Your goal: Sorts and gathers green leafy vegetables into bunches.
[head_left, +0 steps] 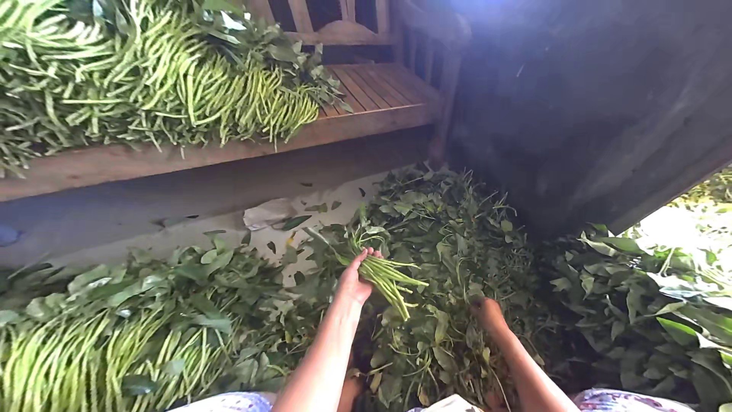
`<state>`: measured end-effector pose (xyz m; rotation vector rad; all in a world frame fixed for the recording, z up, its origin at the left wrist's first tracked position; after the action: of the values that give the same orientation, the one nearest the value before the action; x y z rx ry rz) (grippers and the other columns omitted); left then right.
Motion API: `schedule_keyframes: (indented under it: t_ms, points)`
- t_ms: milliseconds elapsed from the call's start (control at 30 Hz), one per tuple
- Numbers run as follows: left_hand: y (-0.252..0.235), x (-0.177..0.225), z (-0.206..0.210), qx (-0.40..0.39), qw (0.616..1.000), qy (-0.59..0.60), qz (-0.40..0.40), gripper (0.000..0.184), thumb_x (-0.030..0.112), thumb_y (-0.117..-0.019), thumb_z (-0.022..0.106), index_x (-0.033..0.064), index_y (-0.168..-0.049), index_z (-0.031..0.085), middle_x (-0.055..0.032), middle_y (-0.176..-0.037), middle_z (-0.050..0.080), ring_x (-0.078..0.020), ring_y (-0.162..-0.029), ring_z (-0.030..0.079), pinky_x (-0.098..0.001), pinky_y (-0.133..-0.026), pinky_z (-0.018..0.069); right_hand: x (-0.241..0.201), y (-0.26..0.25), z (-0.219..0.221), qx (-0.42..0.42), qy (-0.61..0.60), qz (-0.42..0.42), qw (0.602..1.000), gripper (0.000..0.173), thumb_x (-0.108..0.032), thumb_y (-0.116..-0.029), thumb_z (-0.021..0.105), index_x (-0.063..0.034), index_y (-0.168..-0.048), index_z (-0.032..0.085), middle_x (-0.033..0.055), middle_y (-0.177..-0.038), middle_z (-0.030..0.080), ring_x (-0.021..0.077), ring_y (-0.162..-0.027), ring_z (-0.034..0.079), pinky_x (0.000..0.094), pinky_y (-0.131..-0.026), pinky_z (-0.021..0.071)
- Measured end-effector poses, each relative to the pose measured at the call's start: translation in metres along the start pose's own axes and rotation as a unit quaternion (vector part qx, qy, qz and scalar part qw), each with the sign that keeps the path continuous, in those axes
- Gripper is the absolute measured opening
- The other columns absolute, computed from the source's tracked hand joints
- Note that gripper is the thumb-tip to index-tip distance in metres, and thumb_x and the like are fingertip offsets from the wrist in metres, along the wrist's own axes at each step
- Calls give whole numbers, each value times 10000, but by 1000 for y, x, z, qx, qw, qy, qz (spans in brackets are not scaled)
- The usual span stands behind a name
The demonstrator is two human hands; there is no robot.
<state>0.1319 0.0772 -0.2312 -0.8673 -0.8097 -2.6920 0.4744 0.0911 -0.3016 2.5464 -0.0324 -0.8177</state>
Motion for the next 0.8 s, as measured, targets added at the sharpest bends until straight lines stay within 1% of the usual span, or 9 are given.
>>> schedule_keyframes:
  t_ms: [100, 167, 233, 300, 433, 533, 633, 733, 800]
  points:
    - [4, -16, 3, -42, 998, -2, -47, 220, 183, -1067, 483, 62, -1180, 627, -52, -920, 705, -157, -801, 719, -324, -760, 625, -19, 9, -30, 38, -132, -73, 988, 340, -213, -1031, 621, 18, -1279, 647, 175, -1145, 711, 246, -1032, 704, 420, -964, 564]
    - [7, -25, 12, -46, 995, -34, -81, 169, 138, -1047, 505, 45, -1122, 625, -64, -847, 673, -162, -731, 696, -311, -701, 618, -29, 16, -38, 45, -193, -104, 975, 337, -235, -1026, 630, 4, -1263, 647, 136, -1079, 715, 187, -937, 702, 373, -876, 583]
    - [14, -30, 27, -43, 990, -96, -90, 109, 110, -1029, 547, 26, -1055, 611, -85, -808, 657, -176, -691, 673, -314, -658, 605, -41, 22, -42, 56, -201, -143, 967, 327, -243, -1020, 632, -11, -1249, 656, 105, -1033, 714, 152, -881, 684, 344, -834, 575]
    - [22, -36, 43, -42, 983, -169, -64, 125, 45, -1012, 574, -27, -1115, 587, -134, -811, 667, -215, -684, 673, -348, -654, 599, -57, 28, -41, 71, -180, -184, 964, 319, -242, -1013, 637, -21, -1240, 669, 87, -1012, 720, 137, -875, 686, 328, -840, 577]
    - [40, -53, 62, -48, 965, -256, -15, 262, -20, -935, 688, -77, -1174, 596, -174, -901, 714, -225, -718, 708, -349, -684, 617, -87, 40, -27, 84, -115, -254, 957, 311, -226, -1009, 631, -9, -1226, 681, 105, -1010, 727, 159, -882, 696, 335, -855, 579]
    - [44, -62, 70, -84, 964, -254, 5, 252, -31, -926, 693, -95, -1156, 613, -170, -862, 704, -227, -716, 704, -351, -695, 621, -103, 47, -18, 70, -59, -284, 955, 320, -251, -1016, 620, -10, -1216, 684, 133, -1067, 725, 206, -938, 705, 379, -905, 575]
    - [43, -64, 68, -95, 963, -254, 10, 268, -21, -912, 715, -95, -1149, 614, -179, -864, 701, -235, -718, 704, -363, -696, 623, -108, 54, -16, 87, -9, -285, 954, 362, -337, -1021, 601, -39, -1204, 695, 129, -1077, 724, 232, -947, 711, 416, -901, 578]
    - [45, -65, 62, -71, 946, -314, 30, 439, 77, -820, 839, -53, -1181, 627, -166, -1037, 722, -232, -954, 714, -406, -854, 608, -109, 58, -14, 129, 45, -285, 949, 369, -365, -1009, 619, -45, -1158, 722, 148, -1083, 738, 282, -999, 729, 473, -922, 589]
    - [47, -72, 63, -48, 945, -323, 37, 447, 55, -804, 841, -57, -1178, 624, -172, -1051, 712, -238, -968, 705, -418, -852, 601, -108, 61, -15, 159, 84, -277, 944, 353, -351, -1010, 611, -45, -1139, 731, 161, -1073, 740, 311, -1005, 731, 498, -901, 593]
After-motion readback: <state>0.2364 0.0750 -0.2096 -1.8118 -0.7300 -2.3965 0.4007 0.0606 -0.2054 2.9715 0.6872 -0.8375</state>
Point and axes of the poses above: each hand's wrist, its own y-axis away from the middle knuckle, its own z-axis out of the palm, x = y × z, the point moved 4 cm from there along -y, towards the middle knuckle
